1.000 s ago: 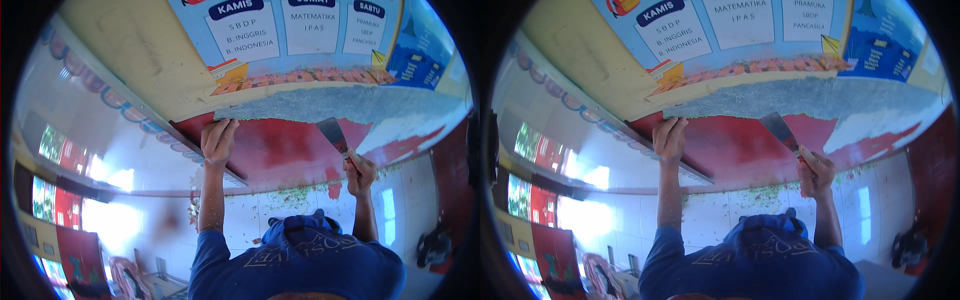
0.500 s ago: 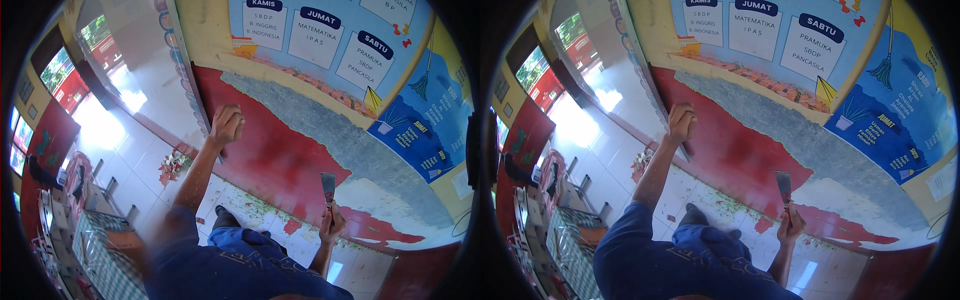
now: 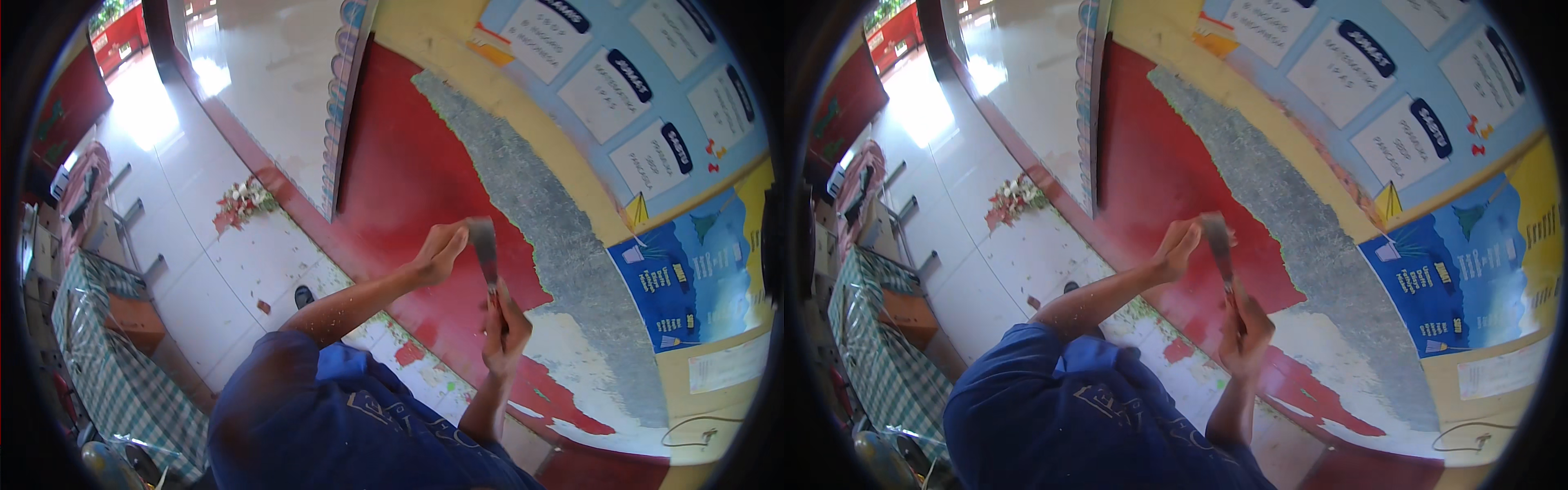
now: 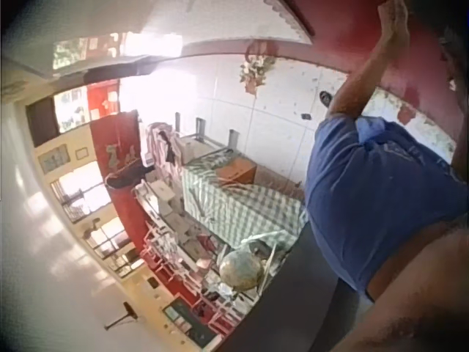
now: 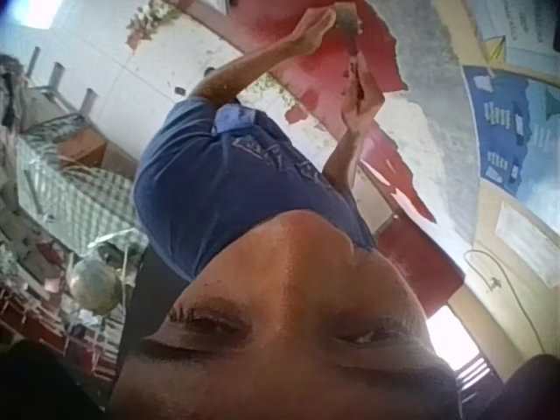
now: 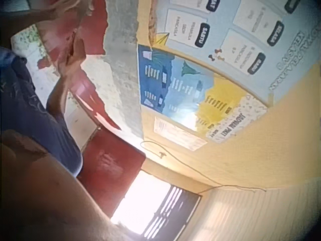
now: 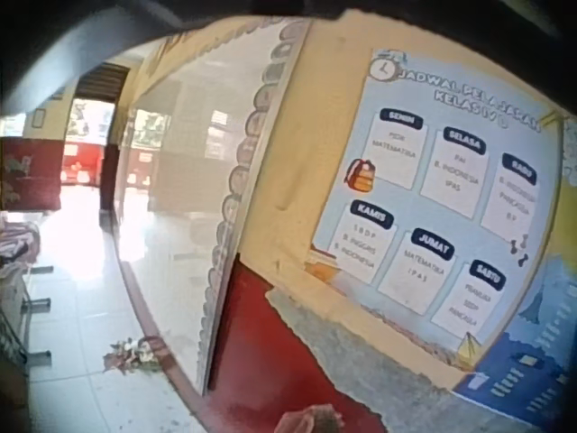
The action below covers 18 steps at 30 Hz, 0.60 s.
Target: The person scrapes paint off a wall using a putty knife and wipes the scraped wall surface by hand.
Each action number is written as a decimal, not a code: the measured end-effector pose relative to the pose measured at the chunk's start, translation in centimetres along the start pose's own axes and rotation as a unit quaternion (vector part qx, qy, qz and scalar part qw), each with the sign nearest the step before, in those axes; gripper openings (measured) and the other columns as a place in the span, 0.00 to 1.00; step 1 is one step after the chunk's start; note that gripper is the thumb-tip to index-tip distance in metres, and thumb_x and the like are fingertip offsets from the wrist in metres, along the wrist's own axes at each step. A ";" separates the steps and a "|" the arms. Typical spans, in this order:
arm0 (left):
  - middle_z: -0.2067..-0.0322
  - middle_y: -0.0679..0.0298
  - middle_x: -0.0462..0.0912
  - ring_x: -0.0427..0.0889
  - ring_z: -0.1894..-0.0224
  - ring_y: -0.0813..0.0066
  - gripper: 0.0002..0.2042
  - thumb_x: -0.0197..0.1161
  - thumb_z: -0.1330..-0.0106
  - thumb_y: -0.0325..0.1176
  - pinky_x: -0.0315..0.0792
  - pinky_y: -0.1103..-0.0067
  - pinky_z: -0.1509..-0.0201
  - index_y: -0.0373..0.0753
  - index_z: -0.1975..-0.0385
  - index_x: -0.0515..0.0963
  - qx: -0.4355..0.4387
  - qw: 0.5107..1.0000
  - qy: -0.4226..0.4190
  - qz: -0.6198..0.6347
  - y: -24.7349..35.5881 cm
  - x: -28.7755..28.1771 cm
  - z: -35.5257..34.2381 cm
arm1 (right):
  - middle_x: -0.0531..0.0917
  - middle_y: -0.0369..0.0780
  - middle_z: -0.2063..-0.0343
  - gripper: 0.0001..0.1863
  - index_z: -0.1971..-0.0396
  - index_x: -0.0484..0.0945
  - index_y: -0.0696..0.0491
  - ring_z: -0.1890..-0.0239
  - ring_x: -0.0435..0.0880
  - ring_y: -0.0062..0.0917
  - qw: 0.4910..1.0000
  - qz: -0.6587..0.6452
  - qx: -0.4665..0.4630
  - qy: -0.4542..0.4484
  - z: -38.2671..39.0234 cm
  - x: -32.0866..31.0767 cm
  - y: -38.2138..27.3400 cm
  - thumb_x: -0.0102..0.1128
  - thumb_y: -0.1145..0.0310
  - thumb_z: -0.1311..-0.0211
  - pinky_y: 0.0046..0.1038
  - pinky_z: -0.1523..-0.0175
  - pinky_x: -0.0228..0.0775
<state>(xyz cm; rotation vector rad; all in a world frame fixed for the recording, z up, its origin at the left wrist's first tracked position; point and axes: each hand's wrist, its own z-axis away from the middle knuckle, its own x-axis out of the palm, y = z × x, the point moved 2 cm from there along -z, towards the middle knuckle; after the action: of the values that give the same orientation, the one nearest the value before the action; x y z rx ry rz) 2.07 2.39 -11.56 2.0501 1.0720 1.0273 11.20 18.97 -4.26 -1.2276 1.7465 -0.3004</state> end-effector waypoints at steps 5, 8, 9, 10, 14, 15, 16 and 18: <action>0.64 0.56 0.80 0.82 0.60 0.60 0.25 0.43 0.30 0.55 0.76 0.64 0.54 0.36 0.54 0.68 -0.012 0.924 0.053 0.378 6.9 1.0 -4.0 | 0.82 0.43 0.73 0.20 0.45 0.72 0.59 0.76 0.76 0.18 0.998 0.038 0.003 -0.047 -8.6 4.9 -5.6 0.49 0.78 0.38 0.19 0.71 0.66; 0.74 0.63 0.78 0.82 0.69 0.67 0.20 0.45 0.30 0.53 0.78 0.69 0.63 0.39 0.63 0.68 0.001 0.888 0.111 0.445 10.1 -1.6 -6.2 | 0.83 0.49 0.67 0.18 0.48 0.74 0.60 0.65 0.84 0.26 0.997 0.067 -0.039 -0.010 -12.1 6.8 -7.6 0.50 0.79 0.39 0.23 0.62 0.73; 0.77 0.65 0.75 0.81 0.73 0.70 0.18 0.46 0.30 0.52 0.78 0.71 0.67 0.40 0.66 0.66 0.004 0.885 0.145 0.443 10.9 -2.6 -6.7 | 0.83 0.50 0.64 0.18 0.49 0.75 0.60 0.62 0.85 0.27 0.991 0.091 -0.097 0.005 -12.9 7.5 -8.4 0.51 0.79 0.40 0.23 0.60 0.73; 0.77 0.65 0.75 0.81 0.73 0.70 0.18 0.46 0.30 0.52 0.78 0.71 0.67 0.40 0.66 0.66 0.004 0.881 0.147 0.451 11.3 -3.3 -7.2 | 0.83 0.50 0.64 0.18 0.49 0.75 0.60 0.62 0.85 0.27 0.991 0.097 -0.095 0.000 -13.5 8.1 -9.1 0.51 0.79 0.40 0.23 0.60 0.73; 0.82 0.72 0.64 0.67 0.82 0.81 0.15 0.48 0.29 0.48 0.71 0.78 0.75 0.41 0.65 0.66 -0.041 0.839 0.177 0.513 11.8 -5.0 -8.9 | 0.84 0.50 0.67 0.16 0.53 0.78 0.60 0.65 0.86 0.28 0.975 0.213 -0.063 0.029 -15.0 10.3 -10.0 0.51 0.80 0.41 0.23 0.63 0.75; 0.83 0.74 0.60 0.61 0.84 0.85 0.14 0.48 0.29 0.47 0.67 0.80 0.78 0.42 0.65 0.66 -0.057 0.822 0.197 0.531 12.0 -5.5 -9.3 | 0.84 0.50 0.67 0.15 0.53 0.78 0.60 0.66 0.86 0.28 0.975 0.214 -0.041 0.040 -15.5 10.8 -9.8 0.51 0.80 0.41 0.23 0.65 0.75; 0.83 0.74 0.60 0.61 0.84 0.85 0.14 0.48 0.29 0.47 0.67 0.80 0.78 0.42 0.65 0.66 -0.062 0.819 0.195 0.537 12.3 -5.5 -9.2 | 0.84 0.50 0.67 0.15 0.53 0.78 0.60 0.66 0.86 0.28 0.974 0.221 -0.036 0.040 -15.3 10.9 -9.7 0.51 0.80 0.41 0.23 0.65 0.75; 0.83 0.75 0.59 0.58 0.85 0.86 0.13 0.48 0.29 0.46 0.63 0.83 0.79 0.42 0.66 0.67 -0.127 0.816 0.166 0.539 12.7 -4.7 -8.8 | 0.84 0.49 0.67 0.15 0.54 0.78 0.60 0.65 0.86 0.28 0.986 0.156 -0.042 0.052 -14.5 10.7 -9.8 0.52 0.80 0.41 0.22 0.65 0.75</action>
<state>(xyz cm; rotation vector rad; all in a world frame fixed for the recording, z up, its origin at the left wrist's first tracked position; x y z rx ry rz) -2.12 -6.58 1.20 2.2463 -0.2592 1.9797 4.99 1.17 3.82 -0.9921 2.0275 -0.1085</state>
